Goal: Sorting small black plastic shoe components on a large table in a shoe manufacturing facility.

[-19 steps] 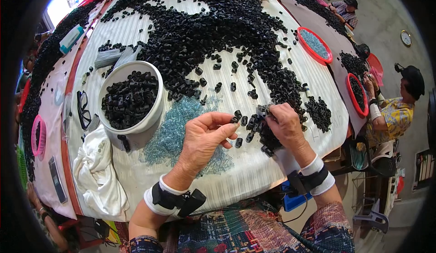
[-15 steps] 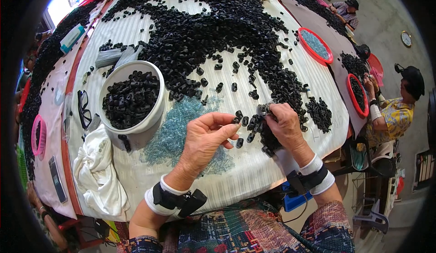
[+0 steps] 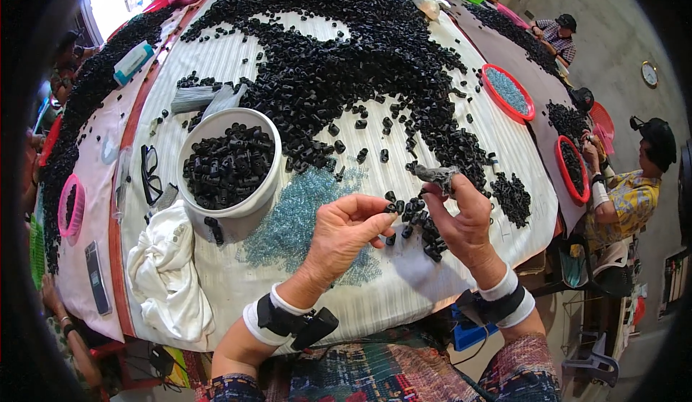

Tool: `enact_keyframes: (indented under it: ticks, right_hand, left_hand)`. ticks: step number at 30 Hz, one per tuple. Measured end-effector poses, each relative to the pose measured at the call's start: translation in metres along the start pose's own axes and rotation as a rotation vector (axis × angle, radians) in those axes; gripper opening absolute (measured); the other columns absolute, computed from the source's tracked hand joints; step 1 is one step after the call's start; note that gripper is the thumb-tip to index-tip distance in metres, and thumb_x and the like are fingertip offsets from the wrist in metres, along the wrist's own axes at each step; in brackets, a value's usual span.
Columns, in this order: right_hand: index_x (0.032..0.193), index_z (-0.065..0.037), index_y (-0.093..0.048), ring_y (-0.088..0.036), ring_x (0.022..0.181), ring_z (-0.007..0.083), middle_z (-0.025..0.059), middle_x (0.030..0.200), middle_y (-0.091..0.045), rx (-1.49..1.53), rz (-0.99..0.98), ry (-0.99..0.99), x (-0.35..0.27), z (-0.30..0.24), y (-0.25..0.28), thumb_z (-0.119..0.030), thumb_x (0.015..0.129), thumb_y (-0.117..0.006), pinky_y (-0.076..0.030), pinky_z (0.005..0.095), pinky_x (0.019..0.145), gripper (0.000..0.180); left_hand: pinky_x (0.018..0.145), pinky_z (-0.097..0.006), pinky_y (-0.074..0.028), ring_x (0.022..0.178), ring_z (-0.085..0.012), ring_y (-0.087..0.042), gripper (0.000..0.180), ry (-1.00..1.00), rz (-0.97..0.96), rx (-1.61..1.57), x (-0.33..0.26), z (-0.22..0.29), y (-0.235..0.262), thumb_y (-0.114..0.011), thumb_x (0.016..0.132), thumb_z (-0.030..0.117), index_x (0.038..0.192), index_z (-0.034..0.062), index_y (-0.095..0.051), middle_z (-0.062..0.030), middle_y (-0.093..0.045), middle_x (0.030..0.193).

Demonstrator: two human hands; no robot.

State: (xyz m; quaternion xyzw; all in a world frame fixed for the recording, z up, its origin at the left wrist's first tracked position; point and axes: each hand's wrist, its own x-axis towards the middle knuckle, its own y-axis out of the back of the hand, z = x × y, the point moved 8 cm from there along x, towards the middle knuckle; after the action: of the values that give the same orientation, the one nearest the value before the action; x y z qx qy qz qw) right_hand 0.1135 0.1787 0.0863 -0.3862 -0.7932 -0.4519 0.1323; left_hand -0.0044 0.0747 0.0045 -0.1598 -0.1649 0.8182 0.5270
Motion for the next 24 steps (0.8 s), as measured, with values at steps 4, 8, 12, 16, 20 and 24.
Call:
enact_keyframes:
  ticks: [4, 8, 12, 16, 20, 24]
  right_hand:
    - [0.093, -0.001, -0.06, -0.062, 0.065, 0.0211, 0.0104, 0.08, -0.063, 0.105, 0.001, 0.003, 0.006, -0.022, -0.005, 0.005, 0.074, -0.067, -0.05, 0.0283, 0.058, 0.021]
    - [0.091, -0.001, -0.061, -0.064, 0.066, 0.0236, 0.0117, 0.081, -0.063, 0.066, 0.011, 0.125, 0.005, -0.034, -0.012, 0.005, 0.071, -0.069, -0.05, 0.0313, 0.057, 0.023]
    - [0.084, -0.001, -0.058, -0.06, 0.061, 0.0257, 0.0114, 0.073, -0.058, 0.03, 0.015, 0.151, 0.004, -0.036, -0.014, 0.004, 0.071, -0.07, -0.047, 0.0328, 0.053, 0.019]
    - [0.079, -0.001, -0.055, -0.055, 0.058, 0.0271, 0.0111, 0.069, -0.053, 0.016, 0.025, 0.181, 0.003, -0.037, -0.016, 0.004, 0.07, -0.07, -0.044, 0.0344, 0.05, 0.018]
    - [0.08, -0.001, -0.055, -0.056, 0.059, 0.0274, 0.0112, 0.069, -0.054, 0.005, 0.005, 0.176, 0.001, -0.035, -0.017, 0.004, 0.07, -0.069, -0.045, 0.0346, 0.051, 0.018]
    - [0.081, -0.001, -0.055, -0.056, 0.06, 0.0274, 0.0114, 0.07, -0.054, -0.015, -0.015, 0.202, 0.001, -0.039, -0.019, 0.004, 0.07, -0.069, -0.045, 0.0351, 0.051, 0.018]
  left_hand:
    - [0.058, -0.024, -0.054, 0.075, -0.0149, -0.067, 0.021, -0.01, -0.002, -0.001, 0.0, 0.002, -0.001, -0.066, 0.084, 0.006, 0.102, -0.0034, -0.062, -0.0114, -0.068, 0.09]
    - [0.06, -0.024, -0.054, 0.076, -0.0152, -0.067, 0.02, -0.013, -0.004, 0.007, 0.001, 0.001, -0.001, -0.066, 0.084, 0.005, 0.102, -0.0042, -0.062, -0.011, -0.068, 0.089]
    - [0.06, -0.024, -0.054, 0.077, -0.0148, -0.067, 0.02, -0.014, 0.008, 0.041, 0.0, 0.002, -0.001, -0.066, 0.084, 0.004, 0.101, -0.0045, -0.062, -0.0104, -0.067, 0.089]
    - [0.06, -0.024, -0.054, 0.077, -0.0145, -0.067, 0.02, -0.016, 0.02, 0.054, -0.001, 0.003, -0.001, -0.066, 0.084, 0.004, 0.101, -0.0043, -0.062, -0.0102, -0.067, 0.09]
    - [0.06, -0.024, -0.054, 0.077, -0.014, -0.067, 0.019, -0.019, 0.011, 0.084, 0.0, 0.002, -0.001, -0.065, 0.084, 0.004, 0.101, -0.0039, -0.062, -0.01, -0.067, 0.09]
    - [0.06, -0.023, -0.054, 0.076, -0.0137, -0.067, 0.019, -0.005, 0.019, 0.12, 0.0, 0.0, 0.001, -0.065, 0.084, 0.004, 0.102, -0.0038, -0.063, -0.0099, -0.067, 0.089]
